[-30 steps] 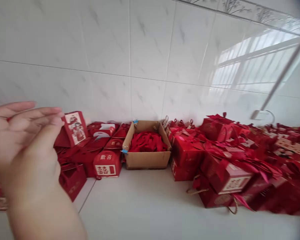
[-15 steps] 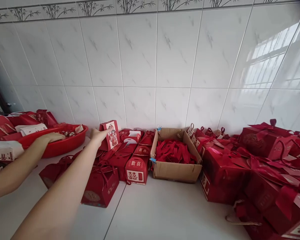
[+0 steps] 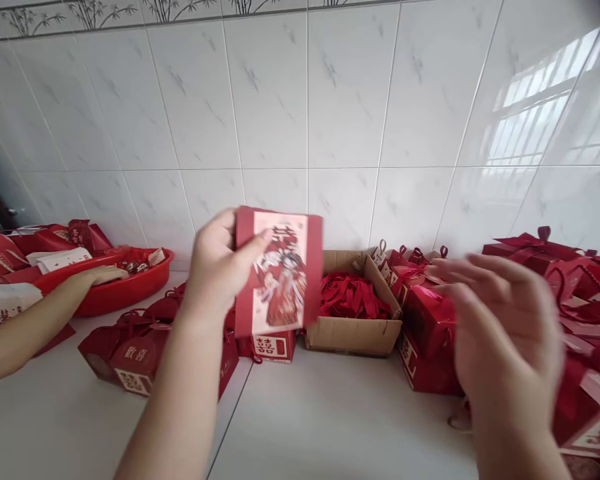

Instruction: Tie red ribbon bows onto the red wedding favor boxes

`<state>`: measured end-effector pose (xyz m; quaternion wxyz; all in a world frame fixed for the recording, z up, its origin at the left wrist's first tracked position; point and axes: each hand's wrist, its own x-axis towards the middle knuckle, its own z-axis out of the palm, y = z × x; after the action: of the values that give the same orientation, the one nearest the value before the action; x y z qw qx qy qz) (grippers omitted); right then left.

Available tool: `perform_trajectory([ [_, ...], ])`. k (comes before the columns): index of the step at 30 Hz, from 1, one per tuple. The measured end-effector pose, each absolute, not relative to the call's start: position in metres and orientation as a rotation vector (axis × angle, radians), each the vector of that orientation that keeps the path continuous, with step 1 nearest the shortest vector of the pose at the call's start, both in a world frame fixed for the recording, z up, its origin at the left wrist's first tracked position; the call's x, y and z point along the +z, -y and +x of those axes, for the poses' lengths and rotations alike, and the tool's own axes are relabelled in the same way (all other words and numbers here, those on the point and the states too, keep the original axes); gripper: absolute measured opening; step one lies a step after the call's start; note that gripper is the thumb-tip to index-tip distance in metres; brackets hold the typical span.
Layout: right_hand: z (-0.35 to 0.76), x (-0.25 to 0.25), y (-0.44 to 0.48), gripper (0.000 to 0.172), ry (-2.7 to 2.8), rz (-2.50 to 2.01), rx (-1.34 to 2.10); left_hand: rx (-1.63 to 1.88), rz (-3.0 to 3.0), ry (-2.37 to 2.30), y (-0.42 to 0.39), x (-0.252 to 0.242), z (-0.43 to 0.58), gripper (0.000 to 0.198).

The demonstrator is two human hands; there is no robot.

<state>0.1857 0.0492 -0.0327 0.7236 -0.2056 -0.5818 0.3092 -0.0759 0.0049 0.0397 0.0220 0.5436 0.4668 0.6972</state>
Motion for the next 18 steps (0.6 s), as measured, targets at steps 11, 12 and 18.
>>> perform_trajectory([
  [11,0.161,-0.04,-0.073,0.047,1.298,-0.329,1.13,1.831,1.649,-1.134,-0.015,-0.005,0.014,0.037],
  [12,0.161,-0.041,-0.074,0.042,1.286,-0.365,1.116,1.82,1.664,-1.161,-0.017,-0.007,0.013,0.028],
  [18,0.158,-0.046,-0.08,0.032,1.237,-0.436,1.12,1.686,1.823,-1.471,-0.025,-0.01,0.008,0.019],
])
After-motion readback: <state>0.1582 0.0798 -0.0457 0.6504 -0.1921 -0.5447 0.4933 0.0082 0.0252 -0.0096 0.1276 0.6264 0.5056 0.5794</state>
